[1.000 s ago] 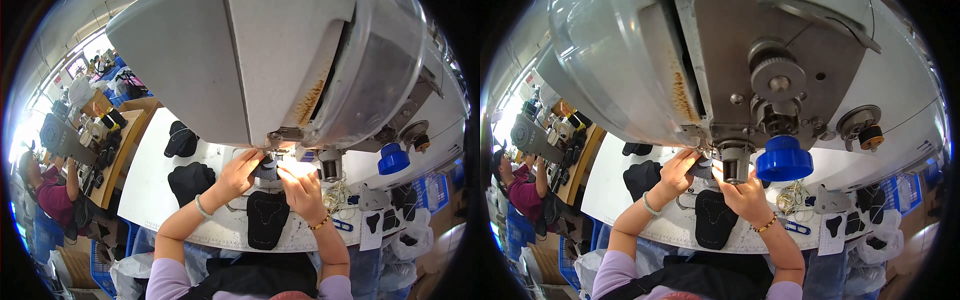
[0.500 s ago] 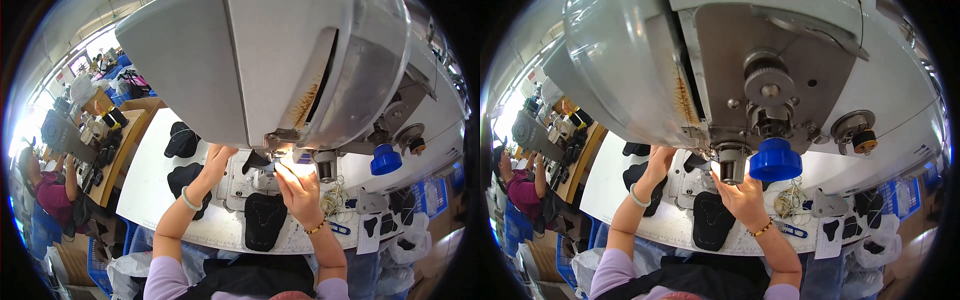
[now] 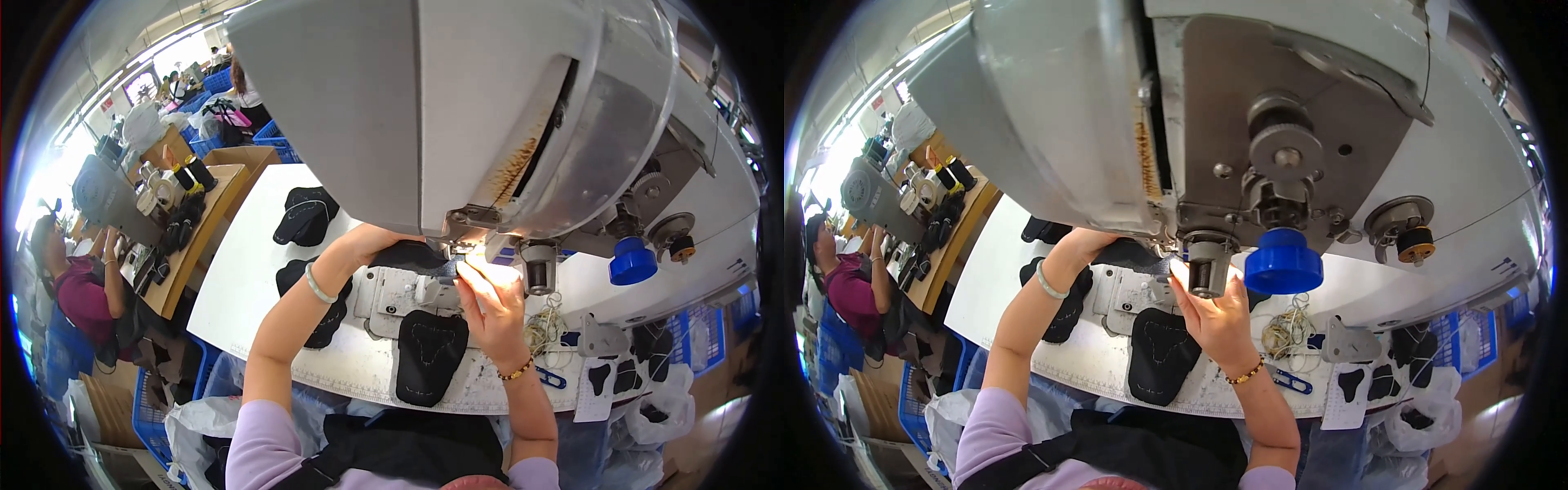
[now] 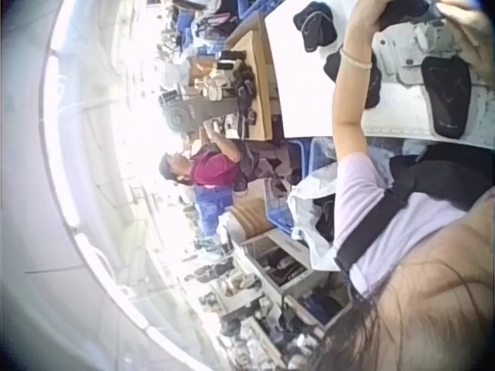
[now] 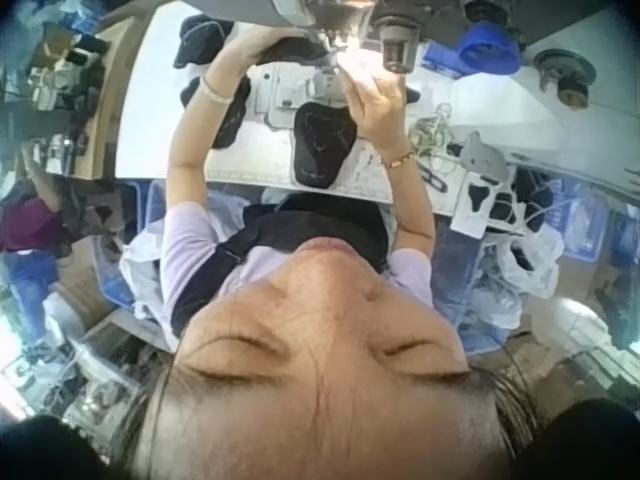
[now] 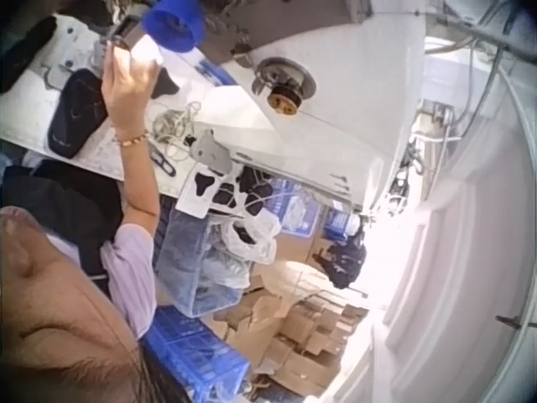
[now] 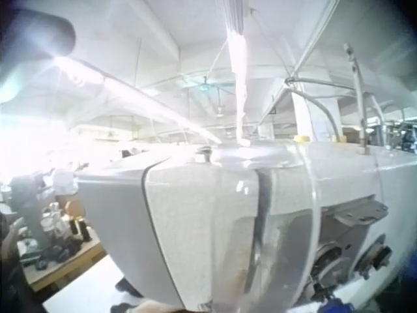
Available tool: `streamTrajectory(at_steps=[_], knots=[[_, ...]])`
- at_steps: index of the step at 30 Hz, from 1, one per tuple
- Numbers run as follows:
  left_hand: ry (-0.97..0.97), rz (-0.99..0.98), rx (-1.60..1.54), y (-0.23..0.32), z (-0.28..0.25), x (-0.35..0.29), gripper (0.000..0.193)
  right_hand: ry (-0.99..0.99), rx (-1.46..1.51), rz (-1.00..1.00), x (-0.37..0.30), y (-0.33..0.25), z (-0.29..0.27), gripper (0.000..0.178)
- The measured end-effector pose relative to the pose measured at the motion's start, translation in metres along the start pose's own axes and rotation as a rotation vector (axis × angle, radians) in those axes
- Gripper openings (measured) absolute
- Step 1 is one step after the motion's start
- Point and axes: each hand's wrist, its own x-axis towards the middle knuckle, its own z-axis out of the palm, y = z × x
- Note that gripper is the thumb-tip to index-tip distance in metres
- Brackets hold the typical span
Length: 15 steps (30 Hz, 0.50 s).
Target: Sew together components for a shoe upper using an industrial sewing machine.
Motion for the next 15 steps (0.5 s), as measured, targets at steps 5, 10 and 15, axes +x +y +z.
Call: streamTrajectory(at_steps=[5,10,15], knots=[[-0.09,-0.067,-0.123,-0.004,-0.003,-0.001,0.027,-0.001,0.021,0.0,0.0,0.0,0.0,0.024],[-0.03,-0.099,-0.285,-0.012,0.005,-0.014,0.026,0.023,0.03,-0.025,-0.009,0.008,0.004,0.026],[-0.029,-0.129,-0.495,-0.026,0.014,-0.029,0.025,0.029,-0.011,-0.059,-0.013,0.013,0.005,0.029]])
